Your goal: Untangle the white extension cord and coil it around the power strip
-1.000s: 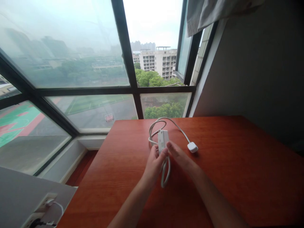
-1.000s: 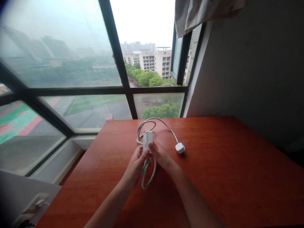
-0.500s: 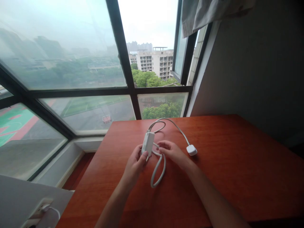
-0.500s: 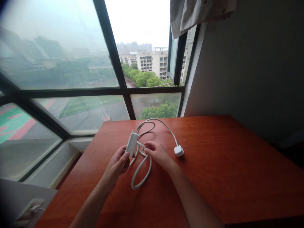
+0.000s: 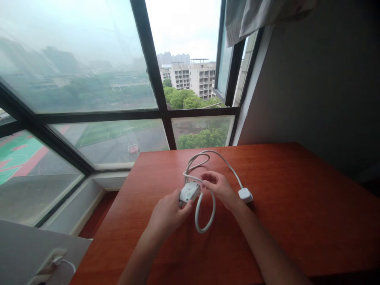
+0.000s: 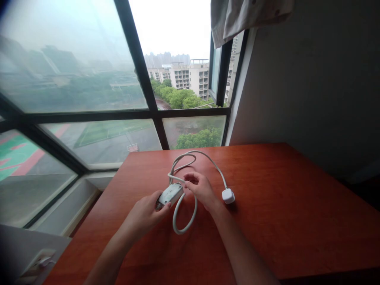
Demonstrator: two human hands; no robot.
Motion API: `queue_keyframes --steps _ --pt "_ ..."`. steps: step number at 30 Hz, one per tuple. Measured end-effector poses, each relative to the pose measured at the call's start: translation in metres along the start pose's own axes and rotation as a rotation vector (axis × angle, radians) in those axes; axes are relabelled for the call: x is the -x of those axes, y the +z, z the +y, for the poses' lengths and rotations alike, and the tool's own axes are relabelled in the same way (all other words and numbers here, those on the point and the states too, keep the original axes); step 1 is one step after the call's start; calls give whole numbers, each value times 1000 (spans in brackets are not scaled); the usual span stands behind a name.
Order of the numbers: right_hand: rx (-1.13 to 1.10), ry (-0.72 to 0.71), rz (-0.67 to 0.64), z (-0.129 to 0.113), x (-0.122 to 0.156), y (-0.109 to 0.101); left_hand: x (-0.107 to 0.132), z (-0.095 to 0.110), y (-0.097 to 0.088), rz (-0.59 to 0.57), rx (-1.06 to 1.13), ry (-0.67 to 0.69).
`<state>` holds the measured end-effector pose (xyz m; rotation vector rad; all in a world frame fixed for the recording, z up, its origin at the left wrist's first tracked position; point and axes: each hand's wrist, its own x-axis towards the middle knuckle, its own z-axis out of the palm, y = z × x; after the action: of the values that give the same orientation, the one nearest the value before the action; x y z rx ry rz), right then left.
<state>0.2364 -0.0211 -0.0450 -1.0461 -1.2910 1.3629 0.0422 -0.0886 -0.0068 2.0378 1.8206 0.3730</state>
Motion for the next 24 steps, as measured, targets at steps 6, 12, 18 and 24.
queue_keyframes --steps 6,12,18,24 --pt "37 -149 -39 -5 3 0 -20 6 4 49 -7 -37" --pt "-13 -164 -150 -13 4 -5 -40 -7 8 -114 519 134" --pt "233 -323 -202 -8 6 -4 -49 -5 4 -291 837 154" --pt "583 -618 -237 -7 9 -2 -48 0 2 -366 1057 80"
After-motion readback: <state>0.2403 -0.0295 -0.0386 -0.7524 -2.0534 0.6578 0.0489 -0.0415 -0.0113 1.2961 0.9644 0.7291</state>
